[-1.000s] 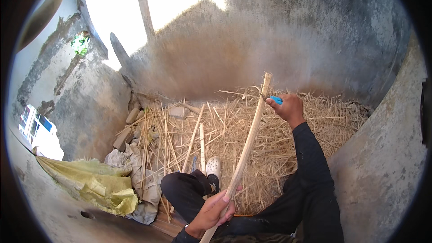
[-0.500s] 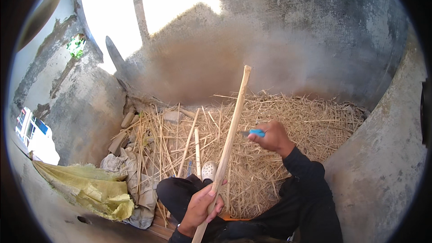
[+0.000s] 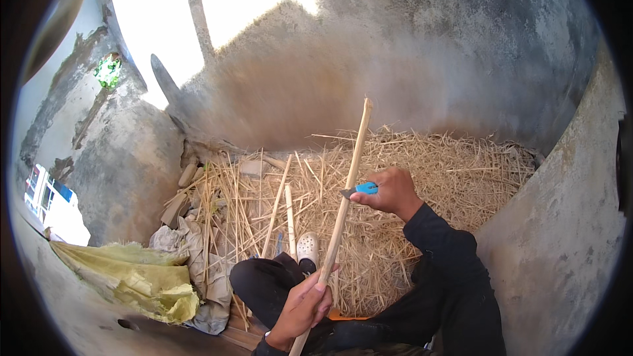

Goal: The person sits on a straw-covered floor and uses a small knife to shave the surface of a long wooden stick. They hold the stick with their left hand and scrape along its length with the knife in their right hand, producing wood shavings that fall onto the straw.

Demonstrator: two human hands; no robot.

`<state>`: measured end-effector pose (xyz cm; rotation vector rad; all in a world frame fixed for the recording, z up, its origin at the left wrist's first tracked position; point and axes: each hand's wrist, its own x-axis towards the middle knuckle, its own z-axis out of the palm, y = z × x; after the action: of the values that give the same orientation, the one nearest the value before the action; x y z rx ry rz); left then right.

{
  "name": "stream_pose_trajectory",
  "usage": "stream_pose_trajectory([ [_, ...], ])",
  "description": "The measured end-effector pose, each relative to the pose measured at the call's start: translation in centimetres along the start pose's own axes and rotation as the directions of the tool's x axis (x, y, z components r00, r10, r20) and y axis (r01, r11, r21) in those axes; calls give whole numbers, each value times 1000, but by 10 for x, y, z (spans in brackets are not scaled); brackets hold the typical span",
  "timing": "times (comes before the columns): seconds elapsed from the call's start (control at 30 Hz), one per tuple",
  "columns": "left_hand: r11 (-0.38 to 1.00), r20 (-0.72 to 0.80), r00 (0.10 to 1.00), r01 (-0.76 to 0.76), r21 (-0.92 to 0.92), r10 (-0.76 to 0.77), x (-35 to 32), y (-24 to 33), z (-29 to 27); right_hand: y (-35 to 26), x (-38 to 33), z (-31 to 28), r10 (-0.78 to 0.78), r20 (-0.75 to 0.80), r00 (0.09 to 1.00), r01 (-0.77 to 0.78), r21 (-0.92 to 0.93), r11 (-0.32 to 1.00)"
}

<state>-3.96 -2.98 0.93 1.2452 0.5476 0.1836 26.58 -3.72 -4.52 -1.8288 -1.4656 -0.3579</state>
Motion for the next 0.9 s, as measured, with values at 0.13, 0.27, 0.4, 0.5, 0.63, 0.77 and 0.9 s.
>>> stream_pose_trajectory([
  [0.13, 998, 37, 999, -16, -61, 18, 2, -1, 2, 16, 6, 10, 89, -51, 995, -88, 29, 996],
  [0.27, 995, 54, 999, 3, -102, 2, -3, -3, 1, 41, 17, 6, 145, -2, 989, -145, -18, 989],
  [0.4, 996, 45, 999, 30, -83, -27, -7, -7, 5, 68, 22, 19, 148, -119, 982, -164, -139, 977],
  [0.5, 994, 67, 997, 42, -99, -36, -11, -9, 3, 84, 27, 7, 266, -73, 961, -274, -145, 951],
  [0.63, 989, 87, 989, 124, -80, -117, -12, -10, 2, 122, 28, 12, 464, -184, 866, -489, -123, 864],
  [0.77, 970, 128, 962, 242, -4, -240, -46, -18, 12, 177, 27, -31, 681, -270, 681, -711, -19, 703],
  [0.9, 984, 33, 999, 25, -174, -19, -8, -19, -28, 136, 16, -37, 564, -192, 803, -570, 29, 821],
])
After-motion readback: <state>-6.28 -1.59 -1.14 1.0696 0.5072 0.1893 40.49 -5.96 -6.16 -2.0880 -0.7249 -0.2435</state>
